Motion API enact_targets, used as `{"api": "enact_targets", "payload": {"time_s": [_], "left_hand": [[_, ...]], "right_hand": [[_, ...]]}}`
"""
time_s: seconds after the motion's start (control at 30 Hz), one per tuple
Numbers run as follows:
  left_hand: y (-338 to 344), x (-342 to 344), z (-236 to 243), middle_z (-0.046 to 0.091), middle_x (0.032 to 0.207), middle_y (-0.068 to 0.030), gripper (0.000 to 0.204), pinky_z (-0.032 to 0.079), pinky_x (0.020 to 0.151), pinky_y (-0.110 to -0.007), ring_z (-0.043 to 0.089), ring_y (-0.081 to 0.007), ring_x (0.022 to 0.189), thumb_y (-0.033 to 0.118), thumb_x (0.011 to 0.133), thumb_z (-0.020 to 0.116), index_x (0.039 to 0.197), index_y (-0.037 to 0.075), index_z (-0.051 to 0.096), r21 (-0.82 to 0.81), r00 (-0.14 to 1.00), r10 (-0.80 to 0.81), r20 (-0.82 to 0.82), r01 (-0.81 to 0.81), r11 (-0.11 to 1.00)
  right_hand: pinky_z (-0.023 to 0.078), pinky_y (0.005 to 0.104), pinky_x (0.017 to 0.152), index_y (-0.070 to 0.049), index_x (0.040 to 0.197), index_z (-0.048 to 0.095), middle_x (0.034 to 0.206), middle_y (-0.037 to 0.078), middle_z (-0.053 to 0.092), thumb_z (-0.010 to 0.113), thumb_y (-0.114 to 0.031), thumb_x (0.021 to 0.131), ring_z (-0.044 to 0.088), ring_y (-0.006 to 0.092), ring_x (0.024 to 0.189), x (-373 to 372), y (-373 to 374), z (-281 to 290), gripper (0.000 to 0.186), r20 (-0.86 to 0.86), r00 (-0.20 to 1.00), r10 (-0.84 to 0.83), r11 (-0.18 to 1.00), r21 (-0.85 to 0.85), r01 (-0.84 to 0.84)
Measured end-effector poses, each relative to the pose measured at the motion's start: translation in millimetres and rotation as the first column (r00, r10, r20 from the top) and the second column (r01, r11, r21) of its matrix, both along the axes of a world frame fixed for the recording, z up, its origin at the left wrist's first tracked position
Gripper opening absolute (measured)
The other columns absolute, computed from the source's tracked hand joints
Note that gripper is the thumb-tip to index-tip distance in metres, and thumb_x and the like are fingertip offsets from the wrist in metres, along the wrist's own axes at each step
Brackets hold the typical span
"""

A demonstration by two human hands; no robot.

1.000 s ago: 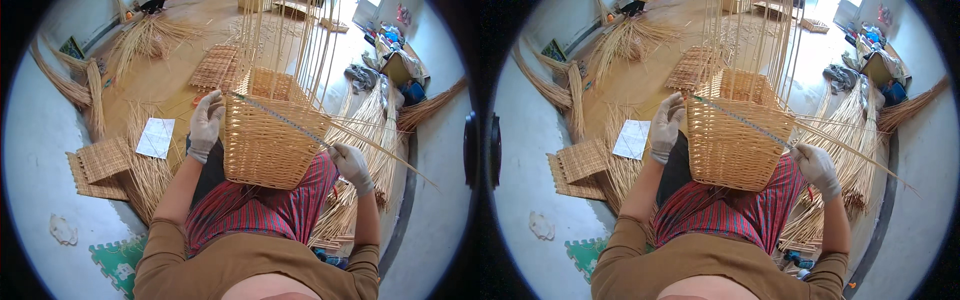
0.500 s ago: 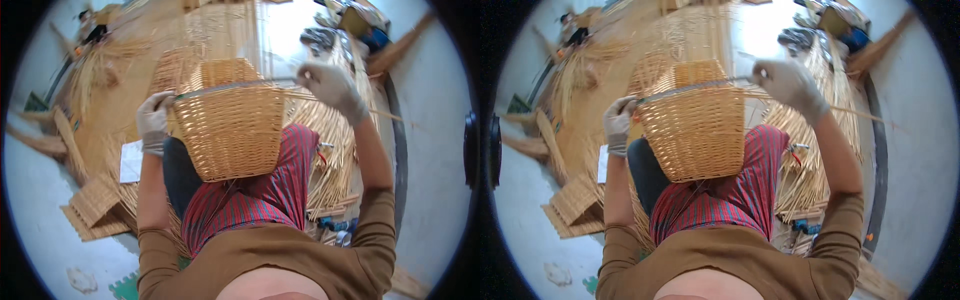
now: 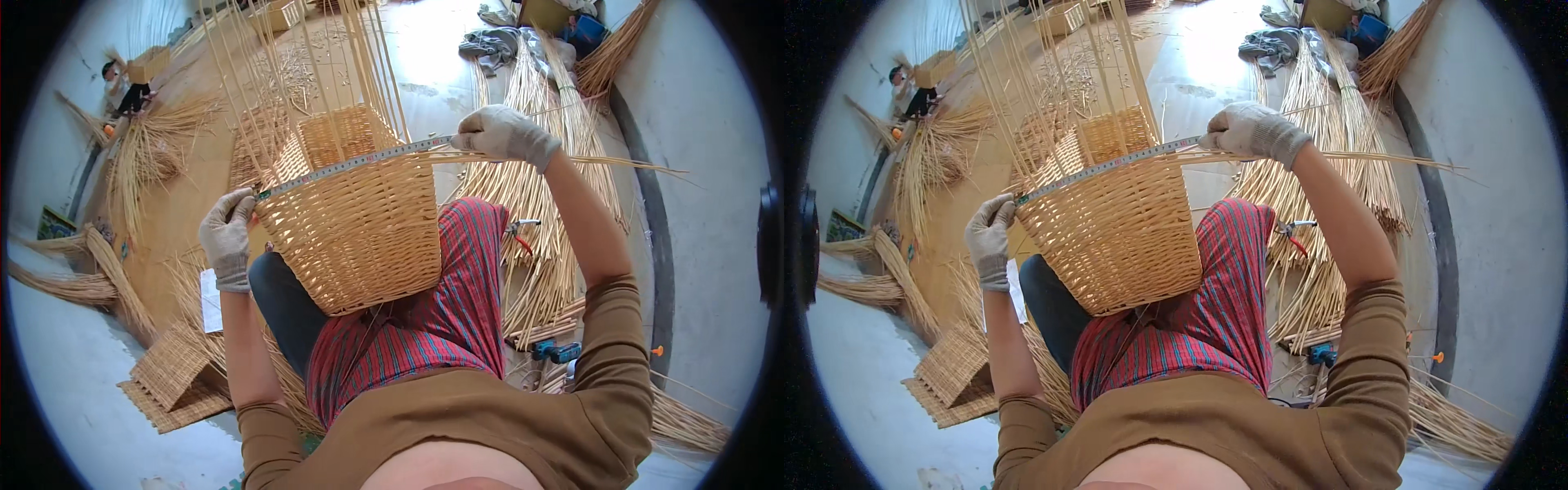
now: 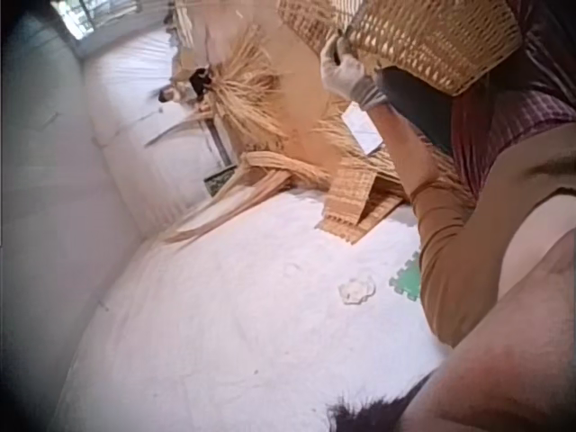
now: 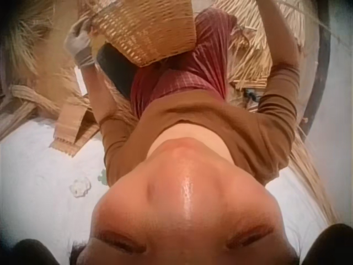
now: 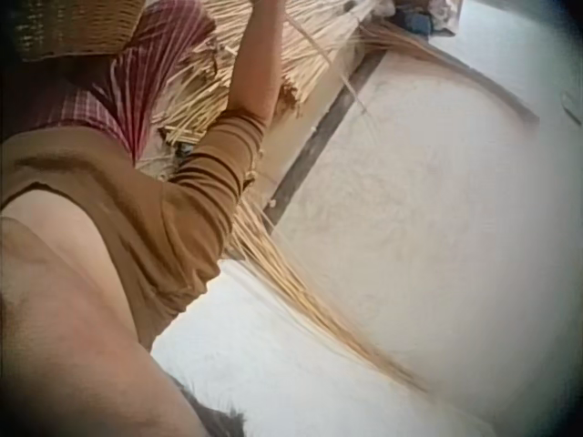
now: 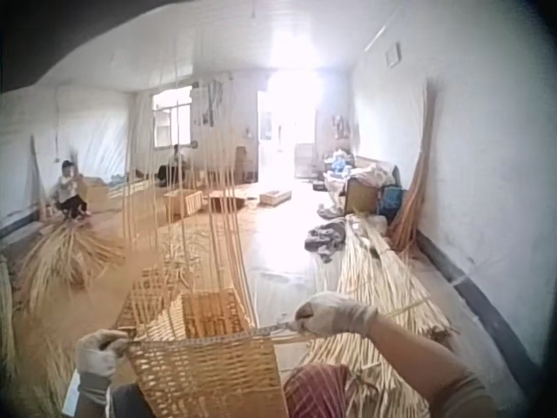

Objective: Weaving a large wicker basket, trimming excess strands with clippers, and measuring dimensions with a tape measure.

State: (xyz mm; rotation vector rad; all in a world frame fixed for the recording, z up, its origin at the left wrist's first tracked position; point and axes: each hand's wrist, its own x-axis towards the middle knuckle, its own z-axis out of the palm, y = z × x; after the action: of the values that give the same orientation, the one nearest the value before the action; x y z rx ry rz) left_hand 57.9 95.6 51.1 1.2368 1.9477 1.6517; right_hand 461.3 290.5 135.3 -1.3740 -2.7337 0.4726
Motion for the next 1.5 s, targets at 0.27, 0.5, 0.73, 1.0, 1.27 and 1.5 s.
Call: {"api": "enact_targets", "payload": {"time_s": [0.27,0.5,0.73,1.0,1.27,1.5], "left_hand": [[6.8,12.3,-4.0,0.071,0.096,-0.0051,0.019,0.054,0.077,-0.024,0.064,-0.0111,0.086,0.005,0.092,0.071,0.110,-0.001,0.072,0.003,0.996,-0.026,-0.080,0.027,1.000],[25.7,99.5,2.4,0.063,0.121,-0.0147,0.028,0.049,0.098,-0.037,0.060,-0.0250,0.112,0.007,0.096,0.062,0.124,0.003,0.060,0.539,0.928,0.149,-0.341,0.064,0.840],[90.1,217.1,20.3,0.067,0.108,-0.0124,0.050,0.037,0.106,-0.047,0.063,-0.0307,0.104,0.042,0.084,0.072,0.121,0.008,0.064,0.120,0.452,-0.045,-0.891,0.329,0.937],[52.9,165.9,38.9,0.069,0.087,-0.0094,0.047,0.053,0.079,-0.035,0.066,-0.0228,0.078,0.033,0.074,0.083,0.107,0.004,0.066,-0.051,0.746,-0.326,-0.580,0.366,0.929],[27.4,50.8,41.2,0.061,0.086,-0.0078,0.040,0.049,0.073,-0.030,0.055,-0.0150,0.076,0.022,0.083,0.076,0.113,0.002,0.058,0.126,0.898,-0.182,-0.400,0.250,0.960],[47.8,-25.3,-47.0,0.060,0.092,-0.0092,0.041,0.050,0.076,-0.035,0.058,-0.0203,0.082,0.029,0.084,0.077,0.108,0.006,0.054,0.132,0.937,-0.175,-0.301,0.223,0.966]], "right_hand": [[0.054,0.0384,0.079,-0.003,0.098,0.074,0.085,0.017,0.072,0.063,-0.036,0.092,0.070,0.0312,0.082,15.2,-1.5,-5.4,0.036,-0.040,0.999,0.005,0.997,0.073,-0.002],[0.057,0.0382,0.070,-0.014,0.098,0.072,0.084,0.009,0.071,0.066,-0.037,0.090,0.070,0.0276,0.075,22.7,-97.1,-15.2,0.025,-0.262,0.947,0.184,0.981,0.100,-0.163],[0.054,0.0474,0.078,-0.017,0.124,0.062,0.094,0.015,0.071,0.064,-0.044,0.089,0.068,0.0353,0.090,20.1,-225.4,-187.6,0.044,-0.161,0.897,0.411,0.799,-0.411,-0.440],[0.049,0.0422,0.095,-0.010,0.141,0.050,0.125,0.021,0.060,0.079,-0.037,0.080,0.063,0.0335,0.109,-4.6,-203.5,-156.5,0.072,-0.496,0.824,-0.273,0.952,-0.261,0.159],[0.039,0.0480,0.108,-0.007,0.149,0.041,0.141,0.025,0.047,0.087,-0.046,0.067,0.047,0.0439,0.127,-79.2,-229.9,-154.8,0.102,-0.499,0.867,-0.009,0.971,0.202,0.126],[0.044,0.0462,0.100,-0.010,0.146,0.045,0.128,0.021,0.054,0.083,-0.046,0.070,0.054,0.0402,0.116,-126.8,-236.2,-167.6,0.092,-0.407,0.910,0.074,0.984,0.177,-0.001]]}}
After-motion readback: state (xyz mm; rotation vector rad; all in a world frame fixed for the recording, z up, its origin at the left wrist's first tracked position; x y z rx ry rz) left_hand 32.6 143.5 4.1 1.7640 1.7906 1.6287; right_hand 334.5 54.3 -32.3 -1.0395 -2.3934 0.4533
